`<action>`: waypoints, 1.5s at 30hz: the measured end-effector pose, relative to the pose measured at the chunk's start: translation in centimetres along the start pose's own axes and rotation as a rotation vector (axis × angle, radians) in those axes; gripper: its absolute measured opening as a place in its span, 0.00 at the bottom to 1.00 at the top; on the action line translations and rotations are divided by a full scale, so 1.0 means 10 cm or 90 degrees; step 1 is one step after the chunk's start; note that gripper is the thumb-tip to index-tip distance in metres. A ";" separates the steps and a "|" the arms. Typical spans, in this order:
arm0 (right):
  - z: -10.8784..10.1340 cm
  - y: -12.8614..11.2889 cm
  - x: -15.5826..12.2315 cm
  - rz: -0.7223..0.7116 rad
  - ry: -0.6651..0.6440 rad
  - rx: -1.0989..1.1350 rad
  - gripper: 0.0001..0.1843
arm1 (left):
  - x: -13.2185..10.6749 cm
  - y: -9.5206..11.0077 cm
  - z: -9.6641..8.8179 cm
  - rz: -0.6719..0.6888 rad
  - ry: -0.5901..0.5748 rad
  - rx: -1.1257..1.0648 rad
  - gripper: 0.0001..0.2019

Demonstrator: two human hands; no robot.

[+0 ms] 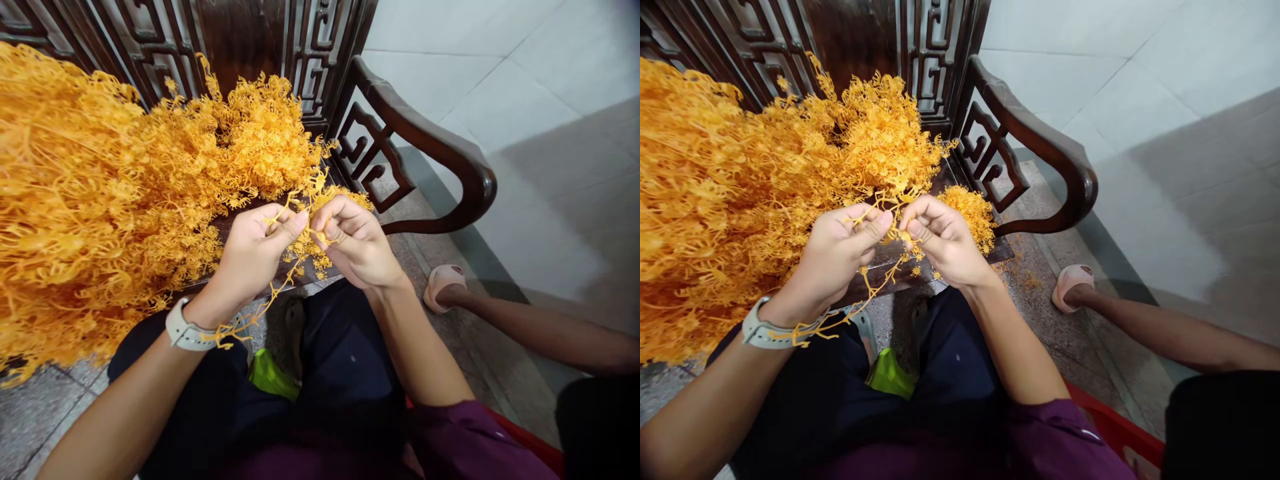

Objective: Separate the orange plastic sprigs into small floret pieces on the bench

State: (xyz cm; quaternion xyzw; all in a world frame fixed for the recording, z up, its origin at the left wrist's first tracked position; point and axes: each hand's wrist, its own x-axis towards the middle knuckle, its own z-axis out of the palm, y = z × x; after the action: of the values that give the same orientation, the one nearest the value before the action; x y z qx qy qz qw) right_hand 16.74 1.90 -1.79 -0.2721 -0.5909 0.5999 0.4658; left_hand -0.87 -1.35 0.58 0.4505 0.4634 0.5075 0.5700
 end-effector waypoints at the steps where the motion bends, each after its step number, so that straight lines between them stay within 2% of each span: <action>1: -0.01 0.01 0.01 0.000 -0.006 0.002 0.19 | -0.01 -0.01 0.01 0.012 0.005 0.010 0.16; 5: -0.06 0.03 0.04 0.004 -0.037 -0.013 0.19 | 0.00 -0.05 0.05 0.041 0.005 0.026 0.15; 7: -0.10 -0.02 -0.01 -0.015 -0.062 -0.025 0.17 | 0.06 -0.06 0.00 0.074 0.036 0.049 0.15; 9: -0.14 -0.11 -0.10 -0.063 -0.108 -0.041 0.17 | 0.19 -0.03 -0.16 0.131 0.136 0.070 0.18; 11: -0.19 -0.18 -0.19 -0.109 -0.127 -0.084 0.18 | 0.32 0.01 -0.41 0.159 0.239 0.039 0.23; 13: -0.27 -0.19 -0.21 -0.095 -0.083 -0.173 0.15 | 0.41 0.06 -0.64 0.069 0.213 -0.044 0.28; 15: -0.40 -0.11 -0.14 -0.048 0.003 -0.283 0.11 | 0.44 0.09 -0.77 0.028 0.177 -0.083 0.30; 17: -0.59 0.03 -0.02 -0.029 0.070 -0.377 0.10 | 0.43 0.10 -0.76 0.037 0.147 -0.099 0.28; 19: -0.82 0.17 0.09 -0.009 0.111 -0.447 0.11 | 0.39 0.10 -0.67 0.038 0.110 -0.116 0.24; 23: -1.18 0.32 0.16 0.085 0.134 -0.532 0.10 | 0.31 0.09 -0.51 -0.043 0.014 -0.140 0.15; 27: -1.33 0.39 0.13 0.142 0.127 -0.510 0.10 | 0.25 0.09 -0.42 -0.075 -0.011 -0.138 0.10; 30: -1.38 0.43 0.12 0.117 0.141 -0.540 0.10 | 0.21 0.08 -0.35 -0.088 -0.012 -0.132 0.11; 34: -1.28 0.38 0.09 -0.005 0.170 -0.624 0.09 | 0.18 0.04 -0.27 -0.077 -0.038 -0.137 0.13; 36: -1.10 0.28 0.05 -0.068 0.185 -0.581 0.09 | 0.19 0.00 -0.24 -0.078 -0.049 -0.138 0.11; 39: -0.73 0.11 -0.01 -0.137 0.209 -0.431 0.13 | 0.20 -0.06 -0.20 -0.082 -0.050 -0.117 0.11; 42: -0.43 0.01 -0.05 -0.158 0.143 -0.356 0.16 | 0.20 -0.12 -0.15 -0.074 -0.048 -0.097 0.13; 45: -0.30 -0.02 -0.06 -0.156 0.060 -0.363 0.15 | 0.19 -0.16 -0.10 -0.070 -0.036 -0.106 0.15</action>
State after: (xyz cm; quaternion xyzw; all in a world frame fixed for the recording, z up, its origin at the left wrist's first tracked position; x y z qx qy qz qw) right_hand 19.64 2.67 -2.23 -0.3460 -0.7415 0.3362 0.4662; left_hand -1.53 0.49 -1.28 0.3895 0.4270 0.4993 0.6454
